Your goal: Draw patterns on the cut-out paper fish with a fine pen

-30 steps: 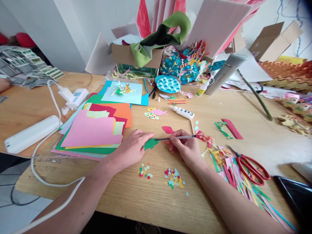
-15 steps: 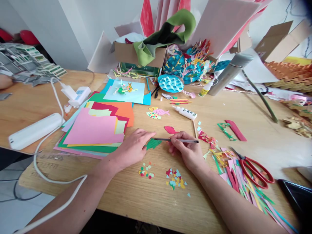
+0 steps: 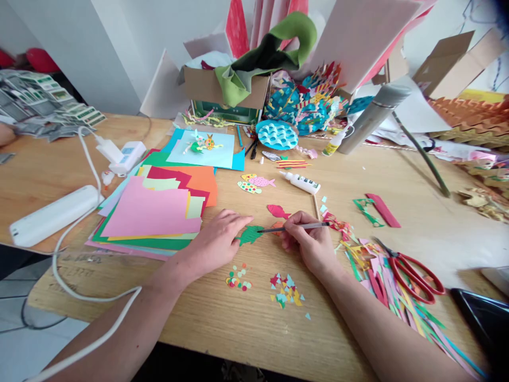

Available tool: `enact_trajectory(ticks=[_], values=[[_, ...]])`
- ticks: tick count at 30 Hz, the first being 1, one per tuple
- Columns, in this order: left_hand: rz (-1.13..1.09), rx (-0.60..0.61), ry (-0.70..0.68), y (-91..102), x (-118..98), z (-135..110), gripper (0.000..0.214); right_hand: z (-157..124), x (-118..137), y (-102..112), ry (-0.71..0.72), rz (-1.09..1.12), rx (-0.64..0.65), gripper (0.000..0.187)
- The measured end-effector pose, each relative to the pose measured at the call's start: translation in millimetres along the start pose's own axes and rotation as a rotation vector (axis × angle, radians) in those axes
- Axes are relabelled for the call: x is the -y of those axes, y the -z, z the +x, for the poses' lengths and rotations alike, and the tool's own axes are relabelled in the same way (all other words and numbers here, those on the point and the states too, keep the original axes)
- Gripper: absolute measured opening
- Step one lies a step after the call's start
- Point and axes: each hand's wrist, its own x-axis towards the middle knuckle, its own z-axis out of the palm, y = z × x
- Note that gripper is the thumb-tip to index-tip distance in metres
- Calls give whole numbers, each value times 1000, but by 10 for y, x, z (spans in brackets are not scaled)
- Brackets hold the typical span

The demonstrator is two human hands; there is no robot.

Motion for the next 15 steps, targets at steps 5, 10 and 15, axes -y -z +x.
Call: enact_trajectory(ticks=[5,10,15], values=[[5,-12,-7,-30,11,-5,59,-26,-7,-55,-23,-23,36,34],[22,-34,-20,-60,43,-4,54,-36,-24,-83,-4,-59,64,38],[60,-26,-32,-44,39,13,43,-24,-36,-73,9,-73,73,38]])
